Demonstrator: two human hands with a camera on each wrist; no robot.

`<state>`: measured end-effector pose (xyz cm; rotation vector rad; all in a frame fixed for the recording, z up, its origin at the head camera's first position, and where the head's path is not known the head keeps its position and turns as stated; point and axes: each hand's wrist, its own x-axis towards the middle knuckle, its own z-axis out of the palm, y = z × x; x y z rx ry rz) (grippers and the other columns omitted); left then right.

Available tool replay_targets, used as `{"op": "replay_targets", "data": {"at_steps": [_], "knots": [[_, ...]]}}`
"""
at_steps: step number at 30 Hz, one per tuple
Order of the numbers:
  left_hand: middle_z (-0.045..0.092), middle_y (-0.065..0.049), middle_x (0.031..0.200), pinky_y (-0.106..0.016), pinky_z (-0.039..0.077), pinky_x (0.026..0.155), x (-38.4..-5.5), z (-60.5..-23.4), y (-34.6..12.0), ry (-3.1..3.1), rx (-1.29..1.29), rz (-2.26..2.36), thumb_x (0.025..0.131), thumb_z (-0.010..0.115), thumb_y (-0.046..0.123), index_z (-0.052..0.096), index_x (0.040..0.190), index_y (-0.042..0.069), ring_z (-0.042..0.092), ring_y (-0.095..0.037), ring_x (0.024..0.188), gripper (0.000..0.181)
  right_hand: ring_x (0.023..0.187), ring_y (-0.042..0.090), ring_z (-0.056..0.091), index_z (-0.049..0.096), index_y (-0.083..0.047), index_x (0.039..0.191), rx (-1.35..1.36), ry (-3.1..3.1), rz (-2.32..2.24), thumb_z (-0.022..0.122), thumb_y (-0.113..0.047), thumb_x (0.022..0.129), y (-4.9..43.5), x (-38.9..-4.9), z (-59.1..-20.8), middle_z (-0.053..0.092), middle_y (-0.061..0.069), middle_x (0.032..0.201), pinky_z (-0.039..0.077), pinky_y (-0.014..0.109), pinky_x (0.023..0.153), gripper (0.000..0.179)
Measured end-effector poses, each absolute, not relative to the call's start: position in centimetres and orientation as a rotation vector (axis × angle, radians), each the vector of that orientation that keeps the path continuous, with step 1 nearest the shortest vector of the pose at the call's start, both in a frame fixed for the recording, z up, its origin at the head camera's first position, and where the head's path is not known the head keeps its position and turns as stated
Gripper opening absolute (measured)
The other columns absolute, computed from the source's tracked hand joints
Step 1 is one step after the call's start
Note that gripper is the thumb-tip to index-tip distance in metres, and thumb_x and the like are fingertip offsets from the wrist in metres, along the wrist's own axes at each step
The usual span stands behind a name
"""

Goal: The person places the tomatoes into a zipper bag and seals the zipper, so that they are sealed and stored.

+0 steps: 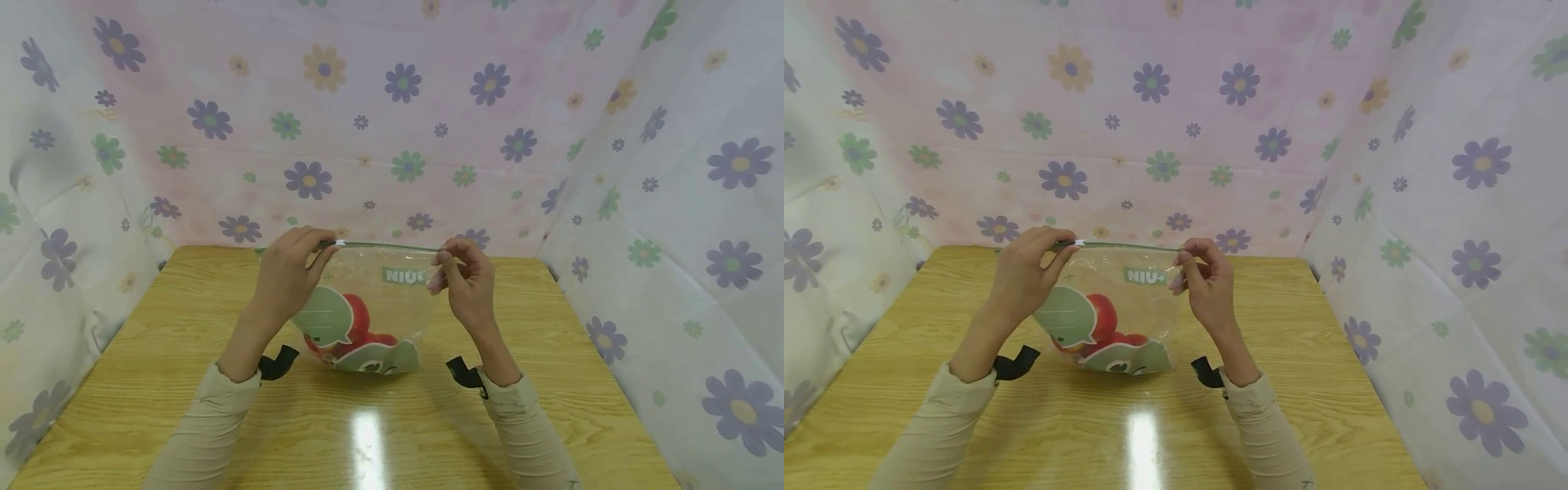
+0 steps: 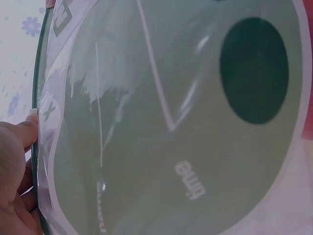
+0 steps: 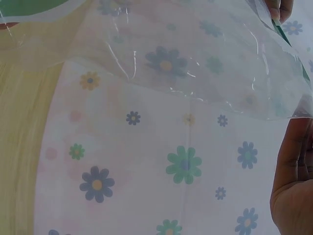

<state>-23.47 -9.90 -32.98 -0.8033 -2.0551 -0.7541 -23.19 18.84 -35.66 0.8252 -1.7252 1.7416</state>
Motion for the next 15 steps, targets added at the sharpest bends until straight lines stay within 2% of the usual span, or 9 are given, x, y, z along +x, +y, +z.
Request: {"op": "replay_targets", "data": {"at_steps": [6,15], "knots": [[0.074,-0.012,0.098,-0.038,0.057,0.067,-23.27,-32.92,-10.19,-2.054,-0.804,-0.754,0.094,0.074,0.009,0.072,0.105,0.002,0.07,-0.025,0.08,0.014,0.05,0.008,0.062,0.053,0.016,0.104,0.817,-1.748,1.734,0.051,0.008,0.102,18.67,-22.9,-35.35,0.065,-0.001,0.085,0.055,0.026,0.046,0.008],[0.073,-0.012,0.097,-0.038,0.057,0.068,-22.98,-32.87,-10.87,-2.071,-0.799,-0.76,0.093,0.074,0.009,0.072,0.104,0.001,0.069,-0.026,0.08,0.014,0.051,0.008,0.063,0.052,0.016,0.106,0.799,-1.774,1.738,0.051,0.007,0.103,18.73,-22.51,-35.28,0.065,-0.002,0.086,0.055,0.027,0.046,0.01]]}}
